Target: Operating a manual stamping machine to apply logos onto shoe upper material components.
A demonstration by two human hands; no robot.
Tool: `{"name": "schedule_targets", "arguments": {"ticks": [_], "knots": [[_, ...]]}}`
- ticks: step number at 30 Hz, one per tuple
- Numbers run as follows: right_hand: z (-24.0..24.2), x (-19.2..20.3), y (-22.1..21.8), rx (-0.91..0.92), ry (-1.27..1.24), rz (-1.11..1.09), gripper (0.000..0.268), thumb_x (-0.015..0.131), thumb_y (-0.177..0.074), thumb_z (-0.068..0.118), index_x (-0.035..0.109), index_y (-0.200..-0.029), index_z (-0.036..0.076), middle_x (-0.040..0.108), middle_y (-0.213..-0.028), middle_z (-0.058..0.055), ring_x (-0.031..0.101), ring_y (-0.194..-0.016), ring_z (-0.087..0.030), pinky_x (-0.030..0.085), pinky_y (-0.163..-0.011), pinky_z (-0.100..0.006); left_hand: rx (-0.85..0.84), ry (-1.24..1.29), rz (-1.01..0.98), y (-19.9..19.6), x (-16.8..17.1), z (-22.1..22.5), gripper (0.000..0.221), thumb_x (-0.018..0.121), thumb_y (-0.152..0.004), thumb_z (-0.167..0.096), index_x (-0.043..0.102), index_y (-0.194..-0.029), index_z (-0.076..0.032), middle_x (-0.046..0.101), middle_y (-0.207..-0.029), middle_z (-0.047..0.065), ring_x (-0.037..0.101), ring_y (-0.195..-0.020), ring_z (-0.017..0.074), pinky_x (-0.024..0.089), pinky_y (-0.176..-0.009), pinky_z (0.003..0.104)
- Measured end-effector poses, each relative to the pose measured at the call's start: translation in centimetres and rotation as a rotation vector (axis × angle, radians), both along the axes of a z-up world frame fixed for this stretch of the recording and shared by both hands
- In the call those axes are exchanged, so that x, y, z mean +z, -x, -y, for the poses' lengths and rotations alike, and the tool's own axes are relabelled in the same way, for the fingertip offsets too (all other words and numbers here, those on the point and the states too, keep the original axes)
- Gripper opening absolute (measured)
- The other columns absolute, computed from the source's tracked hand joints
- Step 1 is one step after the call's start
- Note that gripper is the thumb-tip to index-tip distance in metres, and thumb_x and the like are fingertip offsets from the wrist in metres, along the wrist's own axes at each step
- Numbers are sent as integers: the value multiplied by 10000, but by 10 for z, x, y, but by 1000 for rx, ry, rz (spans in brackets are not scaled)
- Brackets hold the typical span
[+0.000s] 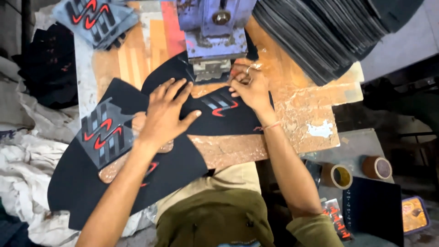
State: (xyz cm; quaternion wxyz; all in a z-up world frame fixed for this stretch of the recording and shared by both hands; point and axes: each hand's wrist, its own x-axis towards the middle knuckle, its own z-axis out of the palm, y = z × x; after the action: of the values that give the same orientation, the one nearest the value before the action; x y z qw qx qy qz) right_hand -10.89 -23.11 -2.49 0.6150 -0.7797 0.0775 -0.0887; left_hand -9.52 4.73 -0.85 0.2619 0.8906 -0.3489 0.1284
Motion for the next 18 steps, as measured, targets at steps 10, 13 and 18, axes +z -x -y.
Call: {"name": "schedule_targets", "arguments": {"ticks": [10,13,18], "knots": [[-15,16,139,-199,574,145,214,801,-914,156,693,-778,30,607,-650,-79,549,-525,-155,418,-500,-305,688,197,-632,31,-53,-250,625,862,-871,-304,655,-1373,6,737,-1148,185,706,-988,261,553,-825,389],[-26,19,145,-194,656,175,204,814,-899,152,704,-770,40,619,-668,-68,557,-537,-125,417,-499,-292,644,437,-568,73,-40,-259,446,824,-981,-210,611,-1307,8,703,-991,159,622,-829,152,505,-738,298],[-43,38,143,-255,480,179,113,812,-918,119,744,-959,39,622,-699,-58,547,-601,-120,433,-541,-290,409,639,-465,74,2,-164,382,810,-923,-118,588,-1214,-10,692,-1029,72,646,-908,95,523,-771,237]]}}
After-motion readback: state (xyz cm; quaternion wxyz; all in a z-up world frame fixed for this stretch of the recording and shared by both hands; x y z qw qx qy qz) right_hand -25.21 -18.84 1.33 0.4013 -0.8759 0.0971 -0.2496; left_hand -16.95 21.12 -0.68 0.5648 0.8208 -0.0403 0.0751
